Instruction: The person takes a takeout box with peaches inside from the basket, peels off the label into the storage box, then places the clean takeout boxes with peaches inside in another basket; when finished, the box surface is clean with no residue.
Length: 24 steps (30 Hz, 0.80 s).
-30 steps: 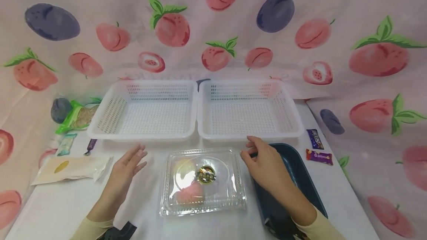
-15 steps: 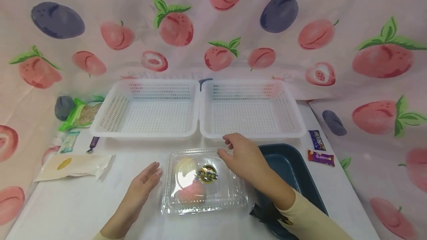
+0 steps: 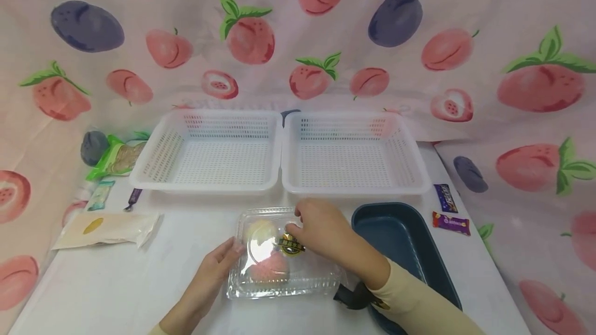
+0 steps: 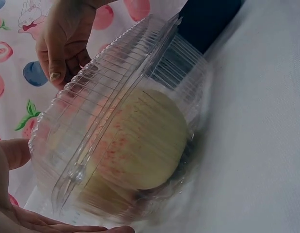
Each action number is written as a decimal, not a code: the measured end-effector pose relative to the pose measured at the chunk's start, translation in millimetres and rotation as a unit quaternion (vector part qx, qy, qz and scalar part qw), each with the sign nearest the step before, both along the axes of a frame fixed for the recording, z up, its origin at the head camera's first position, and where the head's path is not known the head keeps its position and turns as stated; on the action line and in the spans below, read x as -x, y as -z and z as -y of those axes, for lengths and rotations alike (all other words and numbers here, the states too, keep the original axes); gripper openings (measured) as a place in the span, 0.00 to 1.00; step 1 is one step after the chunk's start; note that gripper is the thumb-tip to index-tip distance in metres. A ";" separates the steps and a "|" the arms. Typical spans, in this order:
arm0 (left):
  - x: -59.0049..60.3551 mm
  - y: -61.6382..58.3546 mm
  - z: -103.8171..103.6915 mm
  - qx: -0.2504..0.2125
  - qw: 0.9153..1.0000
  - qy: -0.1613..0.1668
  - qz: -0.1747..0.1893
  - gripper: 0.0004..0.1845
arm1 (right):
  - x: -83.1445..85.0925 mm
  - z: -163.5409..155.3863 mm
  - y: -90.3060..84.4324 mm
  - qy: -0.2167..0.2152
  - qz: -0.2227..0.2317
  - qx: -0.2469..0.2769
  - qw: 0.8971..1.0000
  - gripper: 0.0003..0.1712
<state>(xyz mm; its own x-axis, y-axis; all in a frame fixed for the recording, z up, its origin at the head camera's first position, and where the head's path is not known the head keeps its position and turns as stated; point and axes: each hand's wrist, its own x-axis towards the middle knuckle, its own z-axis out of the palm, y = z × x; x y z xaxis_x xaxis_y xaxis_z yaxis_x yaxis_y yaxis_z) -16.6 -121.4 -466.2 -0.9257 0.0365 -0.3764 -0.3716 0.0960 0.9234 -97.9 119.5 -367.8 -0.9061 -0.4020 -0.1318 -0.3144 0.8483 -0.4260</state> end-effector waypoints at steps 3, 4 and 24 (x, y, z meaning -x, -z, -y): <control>-0.9 1.3 -2.7 -0.009 1.000 0.007 -0.002 0.46 | -0.7 2.5 2.1 -0.004 0.009 -0.016 1.000 0.15; -1.2 1.6 -3.5 -0.012 1.000 0.008 -0.002 0.45 | -0.9 3.4 2.8 -0.004 0.013 -0.021 1.000 0.15; -1.1 -2.0 -6.5 0.015 1.000 0.014 -0.003 0.41 | -1.6 11.9 22.1 -0.020 0.001 -0.055 0.998 0.08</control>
<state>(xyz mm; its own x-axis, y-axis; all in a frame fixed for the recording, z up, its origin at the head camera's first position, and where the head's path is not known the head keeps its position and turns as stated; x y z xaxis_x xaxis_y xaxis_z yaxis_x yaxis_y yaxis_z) -15.5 -114.9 -464.2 -0.9267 0.0503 -0.3725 -0.3634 0.1338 0.9220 -96.3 107.6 -389.9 -0.8889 -0.4218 -0.1787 -0.3491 0.8764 -0.3319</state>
